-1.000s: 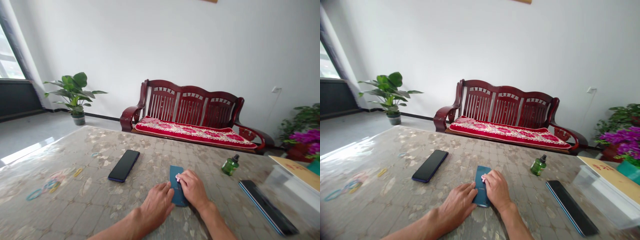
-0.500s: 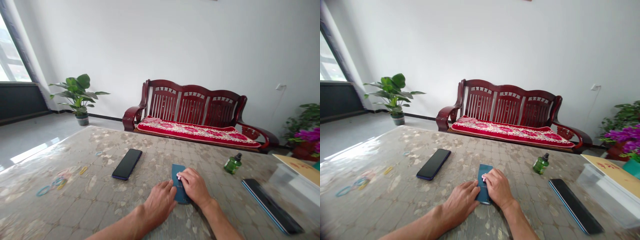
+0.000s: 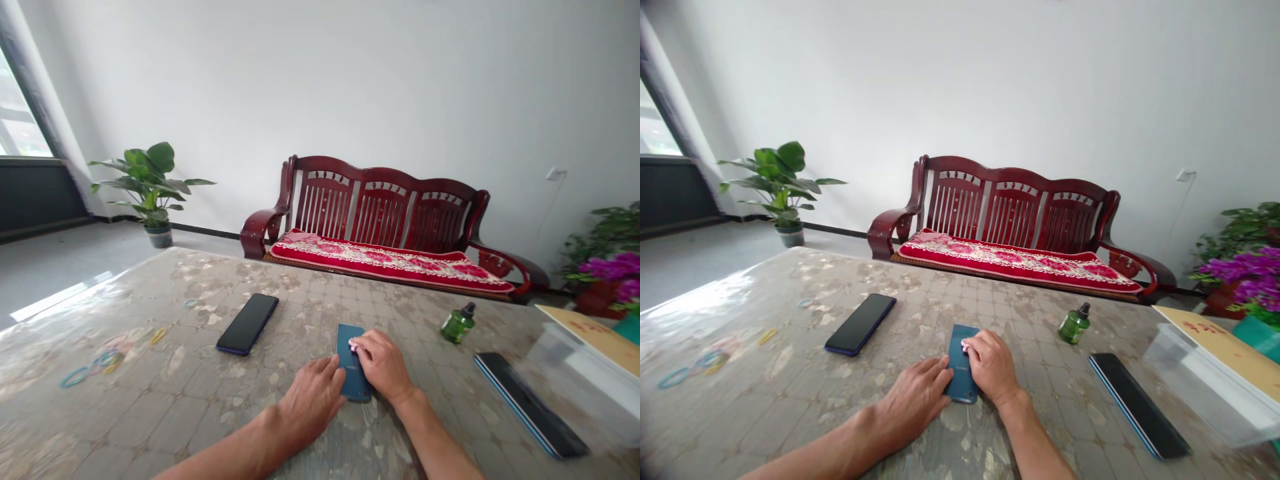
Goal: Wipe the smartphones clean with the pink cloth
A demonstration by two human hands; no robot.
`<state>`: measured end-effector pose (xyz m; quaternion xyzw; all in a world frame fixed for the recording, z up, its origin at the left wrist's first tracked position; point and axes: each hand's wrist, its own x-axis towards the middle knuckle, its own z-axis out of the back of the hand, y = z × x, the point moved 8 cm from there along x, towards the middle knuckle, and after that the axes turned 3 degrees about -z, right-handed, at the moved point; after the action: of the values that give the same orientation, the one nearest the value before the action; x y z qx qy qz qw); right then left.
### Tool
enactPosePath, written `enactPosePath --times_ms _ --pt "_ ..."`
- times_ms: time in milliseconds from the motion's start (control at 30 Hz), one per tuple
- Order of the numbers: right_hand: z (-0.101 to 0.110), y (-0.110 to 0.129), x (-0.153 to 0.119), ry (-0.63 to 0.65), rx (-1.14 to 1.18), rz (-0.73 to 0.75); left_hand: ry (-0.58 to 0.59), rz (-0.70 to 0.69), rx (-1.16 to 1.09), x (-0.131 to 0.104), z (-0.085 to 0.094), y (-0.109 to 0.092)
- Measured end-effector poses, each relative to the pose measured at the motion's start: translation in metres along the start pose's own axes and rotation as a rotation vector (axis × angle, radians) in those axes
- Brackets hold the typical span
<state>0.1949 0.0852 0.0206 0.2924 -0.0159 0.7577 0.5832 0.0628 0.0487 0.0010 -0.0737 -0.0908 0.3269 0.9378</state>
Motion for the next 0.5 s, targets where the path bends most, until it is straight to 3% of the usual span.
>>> enactPosePath --times_ms 100,300,500 --pt "0.002 -0.009 0.001 -0.017 -0.005 -0.053 0.015 0.001 0.007 0.000 0.003 -0.002" --pt "0.002 0.004 -0.002 0.061 0.074 0.068 0.013 0.011 0.018 0.000 0.009 -0.005" --pt "0.006 -0.009 0.000 -0.002 0.040 -0.027 0.023 0.003 0.046 0.000 0.007 -0.005"
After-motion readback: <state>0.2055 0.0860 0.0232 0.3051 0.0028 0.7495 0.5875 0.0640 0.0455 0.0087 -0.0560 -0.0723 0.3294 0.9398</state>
